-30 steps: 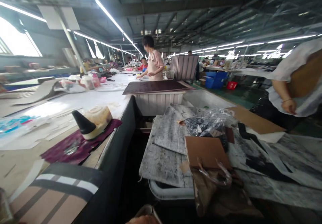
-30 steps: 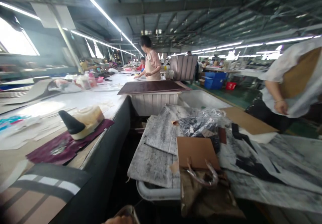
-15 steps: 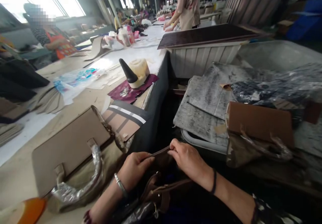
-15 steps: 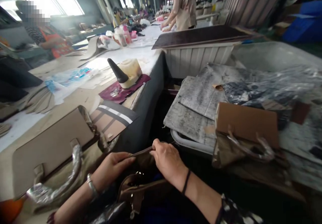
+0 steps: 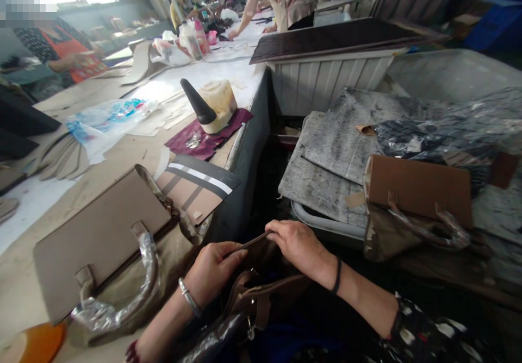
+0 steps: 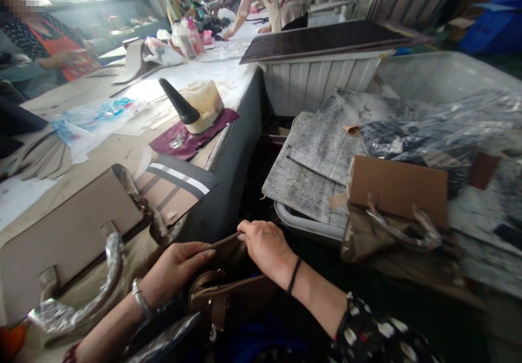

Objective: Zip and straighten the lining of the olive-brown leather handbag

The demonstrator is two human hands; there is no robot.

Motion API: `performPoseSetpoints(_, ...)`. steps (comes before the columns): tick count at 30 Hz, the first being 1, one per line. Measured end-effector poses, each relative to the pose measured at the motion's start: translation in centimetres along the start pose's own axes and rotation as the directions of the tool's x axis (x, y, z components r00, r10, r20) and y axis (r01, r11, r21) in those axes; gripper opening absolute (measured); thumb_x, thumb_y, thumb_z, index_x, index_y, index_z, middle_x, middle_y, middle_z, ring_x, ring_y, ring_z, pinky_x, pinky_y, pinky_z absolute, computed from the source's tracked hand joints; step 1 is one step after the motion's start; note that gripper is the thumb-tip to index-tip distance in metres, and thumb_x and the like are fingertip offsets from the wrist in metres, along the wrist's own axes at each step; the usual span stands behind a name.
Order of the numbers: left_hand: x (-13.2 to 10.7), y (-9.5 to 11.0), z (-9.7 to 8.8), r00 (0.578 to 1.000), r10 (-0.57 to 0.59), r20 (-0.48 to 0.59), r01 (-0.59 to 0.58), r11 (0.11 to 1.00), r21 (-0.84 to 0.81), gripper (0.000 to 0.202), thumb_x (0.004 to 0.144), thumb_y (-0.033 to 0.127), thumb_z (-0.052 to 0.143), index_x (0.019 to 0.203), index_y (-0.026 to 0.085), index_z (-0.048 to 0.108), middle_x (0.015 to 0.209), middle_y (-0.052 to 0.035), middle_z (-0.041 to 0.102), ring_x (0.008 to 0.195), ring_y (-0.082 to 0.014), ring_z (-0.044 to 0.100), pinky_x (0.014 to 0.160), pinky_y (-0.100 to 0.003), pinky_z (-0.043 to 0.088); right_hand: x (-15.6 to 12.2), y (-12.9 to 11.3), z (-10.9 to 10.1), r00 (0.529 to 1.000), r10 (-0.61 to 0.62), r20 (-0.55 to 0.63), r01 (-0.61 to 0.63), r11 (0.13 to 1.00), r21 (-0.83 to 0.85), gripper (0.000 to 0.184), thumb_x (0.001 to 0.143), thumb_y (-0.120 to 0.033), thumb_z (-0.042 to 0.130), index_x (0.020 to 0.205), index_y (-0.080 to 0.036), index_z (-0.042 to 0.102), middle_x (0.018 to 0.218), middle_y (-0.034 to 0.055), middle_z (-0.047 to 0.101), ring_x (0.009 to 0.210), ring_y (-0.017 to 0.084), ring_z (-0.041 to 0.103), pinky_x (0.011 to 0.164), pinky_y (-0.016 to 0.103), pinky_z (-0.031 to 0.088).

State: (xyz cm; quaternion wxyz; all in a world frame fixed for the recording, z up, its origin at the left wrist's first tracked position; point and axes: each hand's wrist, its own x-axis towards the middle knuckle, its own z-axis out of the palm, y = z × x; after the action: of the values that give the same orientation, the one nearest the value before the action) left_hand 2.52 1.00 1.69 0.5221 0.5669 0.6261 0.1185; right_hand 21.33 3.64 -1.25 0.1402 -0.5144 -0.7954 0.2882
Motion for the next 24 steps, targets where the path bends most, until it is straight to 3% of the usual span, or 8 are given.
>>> performPoseSetpoints(6,-0.4,0.2,-0.7,0.998,-0.018,0.066,0.016,0.999,0.029,0.039,0.073,0.044,0.046,0.077,0.009,0.063,0.068,-0.0051,0.064,0.062,-0.0164,0.054,0.054,-0.023,0.041,0.3,0.0,-0.1,0.998,-0.06,0.022,0.06,0.998,0.036,0.008,0.083,-0.018,0.05,0.082,-0.02,0.058,0.077,-0.0002,0.062,0.077,0.012,0.057,0.07,0.02,0.038)
performPoseSetpoints(8,0.0,0.9,-1.3,0.981,-0.033,0.19,0.031,0.999,0.014,0.039,0.072,0.043,0.047,0.082,0.009,0.063,0.067,-0.0032,0.063,0.059,-0.015,0.053,0.052,-0.022,0.04,0.4,-0.1,-0.1,0.996,-0.088,0.03,0.086,0.995,0.046,0.008,0.082,-0.017,0.051,0.081,-0.019,0.058,0.077,0.0002,0.062,0.077,0.012,0.056,0.071,0.02,0.038)
performPoseSetpoints(10,0.8,2.0,-1.6,0.938,-0.04,0.343,0.036,0.999,0.02,0.037,0.07,0.039,0.05,0.091,0.011,0.062,0.069,-0.0013,0.063,0.059,-0.0146,0.053,0.052,-0.021,0.04,0.5,-0.2,0.0,0.994,-0.107,0.037,0.105,0.993,0.049,0.008,0.082,-0.016,0.051,0.081,-0.018,0.058,0.077,0.0005,0.062,0.077,0.012,0.056,0.071,0.021,0.037)
performPoseSetpoints(12,2.0,3.0,-1.5,0.912,-0.031,0.409,-0.025,0.991,0.131,0.031,0.068,0.031,0.051,0.091,0.013,0.063,0.07,0.0,0.062,0.063,-0.0149,0.054,0.055,-0.021,0.04,0.6,-0.3,0.0,0.992,-0.118,0.038,0.117,0.992,0.046,0.008,0.082,-0.015,0.05,0.082,-0.018,0.057,0.078,0.0003,0.062,0.077,0.012,0.056,0.071,0.021,0.037)
performPoseSetpoints(15,3.6,3.9,-0.5,0.949,0.013,0.315,-0.153,0.892,0.425,0.022,0.069,0.02,0.047,0.078,0.014,0.065,0.062,-0.0003,0.059,0.063,-0.0147,0.052,0.055,-0.021,0.037,0.4,-0.6,-0.2,0.994,-0.1,0.051,0.099,0.995,0.023,0.007,0.083,-0.016,0.049,0.084,-0.018,0.056,0.079,0.0007,0.061,0.078,0.013,0.055,0.071,0.022,0.037)
performPoseSetpoints(17,4.3,3.8,0.3,0.972,0.037,0.231,-0.158,0.831,0.533,0.021,0.07,0.017,0.044,0.074,0.014,0.065,0.06,-0.0009,0.058,0.061,-0.014,0.051,0.054,-0.021,0.035,-0.2,-0.7,-0.5,0.996,-0.072,0.044,0.074,0.997,-0.03,0.008,0.082,-0.018,0.051,0.09,-0.018,0.055,0.08,0.0021,0.061,0.079,0.014,0.055,0.071,0.024,0.036)
performPoseSetpoints(21,4.6,3.0,0.7,0.983,0.027,0.183,-0.123,0.834,0.537,0.021,0.071,0.018,0.043,0.071,0.016,0.063,0.058,-0.0001,0.056,0.057,-0.0123,0.049,0.052,-0.019,0.033,-1.5,-0.3,-1.1,0.999,-0.032,-0.036,0.024,0.979,-0.203,0.01,0.077,-0.02,0.059,0.086,-0.018,0.054,0.078,0.0029,0.058,0.076,0.018,0.051,0.069,0.031,0.033)
performPoseSetpoints(24,4.5,2.6,0.4,0.982,0.02,0.189,-0.112,0.864,0.49,0.021,0.071,0.018,0.042,0.071,0.016,0.063,0.059,0.0006,0.056,0.058,-0.012,0.049,0.054,-0.019,0.034,-1.8,0.6,-1.0,0.995,-0.044,-0.086,0.025,0.976,-0.215,0.004,0.08,-0.019,0.055,0.076,-0.019,0.054,0.074,0.0014,0.054,0.075,0.017,0.047,0.067,0.03,0.032)
